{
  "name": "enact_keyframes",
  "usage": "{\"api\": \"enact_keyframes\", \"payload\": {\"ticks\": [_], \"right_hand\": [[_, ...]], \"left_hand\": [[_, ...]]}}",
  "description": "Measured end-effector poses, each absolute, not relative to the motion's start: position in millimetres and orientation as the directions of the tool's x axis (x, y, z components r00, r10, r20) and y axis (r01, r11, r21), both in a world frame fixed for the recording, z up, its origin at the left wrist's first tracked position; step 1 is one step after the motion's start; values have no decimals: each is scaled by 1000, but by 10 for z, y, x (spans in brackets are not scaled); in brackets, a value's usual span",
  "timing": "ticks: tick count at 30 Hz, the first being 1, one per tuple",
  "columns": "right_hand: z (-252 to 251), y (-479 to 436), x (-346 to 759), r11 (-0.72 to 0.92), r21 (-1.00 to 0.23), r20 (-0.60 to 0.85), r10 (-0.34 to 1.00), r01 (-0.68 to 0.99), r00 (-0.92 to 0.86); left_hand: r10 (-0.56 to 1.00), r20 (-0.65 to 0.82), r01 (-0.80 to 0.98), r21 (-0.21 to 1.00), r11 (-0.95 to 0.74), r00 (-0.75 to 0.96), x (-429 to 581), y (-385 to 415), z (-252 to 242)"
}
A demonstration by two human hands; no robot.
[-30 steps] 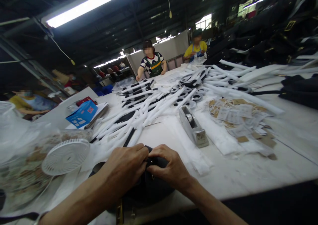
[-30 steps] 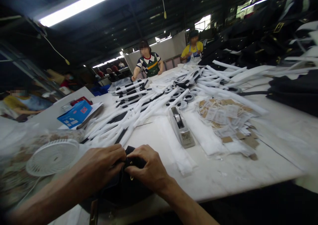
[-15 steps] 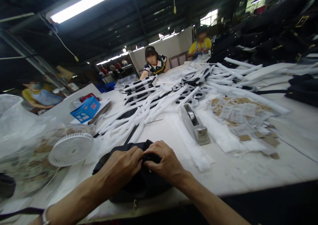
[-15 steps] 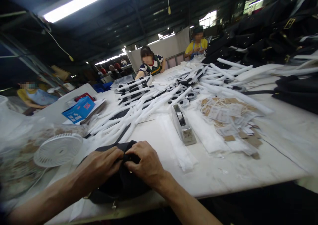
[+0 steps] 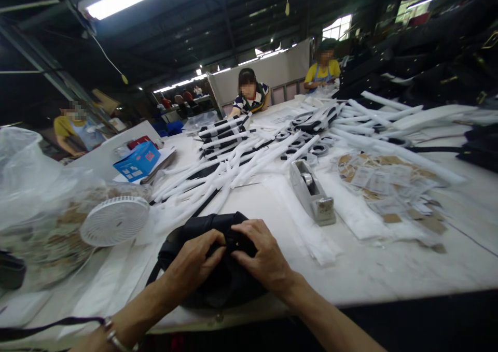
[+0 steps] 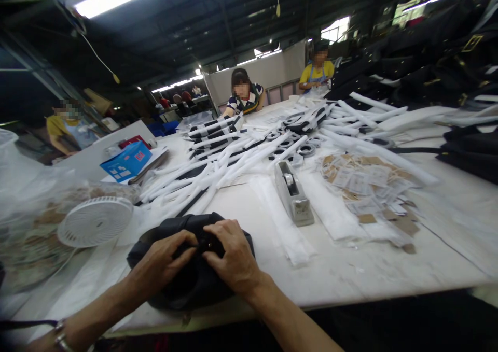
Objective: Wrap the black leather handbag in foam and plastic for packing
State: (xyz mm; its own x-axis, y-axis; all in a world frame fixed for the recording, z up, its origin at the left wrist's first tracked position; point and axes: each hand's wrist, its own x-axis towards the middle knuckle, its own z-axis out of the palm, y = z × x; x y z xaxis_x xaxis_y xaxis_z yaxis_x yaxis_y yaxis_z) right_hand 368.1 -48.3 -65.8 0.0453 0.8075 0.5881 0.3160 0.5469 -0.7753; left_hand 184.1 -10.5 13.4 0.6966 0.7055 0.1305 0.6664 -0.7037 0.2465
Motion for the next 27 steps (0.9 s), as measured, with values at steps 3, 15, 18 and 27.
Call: {"api": "enact_keyframes", "payload": {"ticks": [3, 15, 18, 27], "right_hand": [[-679, -459, 3707, 527, -780, 576, 815, 337, 59], [-810, -385, 3780, 460, -866, 478, 877, 196, 56], [-843, -376, 3767, 466, -871, 484, 868, 154, 109], [-847, -382, 3728, 434, -875, 465, 877, 213, 122]], "left_hand": [[730, 126, 674, 306, -672, 671, 1865, -96, 156], [659, 52, 624, 273, -732, 750, 1917, 13, 36], [605, 176, 579, 179, -796, 777, 1935, 19, -107], [797, 141, 694, 418, -585, 587, 1998, -64, -104]]}}
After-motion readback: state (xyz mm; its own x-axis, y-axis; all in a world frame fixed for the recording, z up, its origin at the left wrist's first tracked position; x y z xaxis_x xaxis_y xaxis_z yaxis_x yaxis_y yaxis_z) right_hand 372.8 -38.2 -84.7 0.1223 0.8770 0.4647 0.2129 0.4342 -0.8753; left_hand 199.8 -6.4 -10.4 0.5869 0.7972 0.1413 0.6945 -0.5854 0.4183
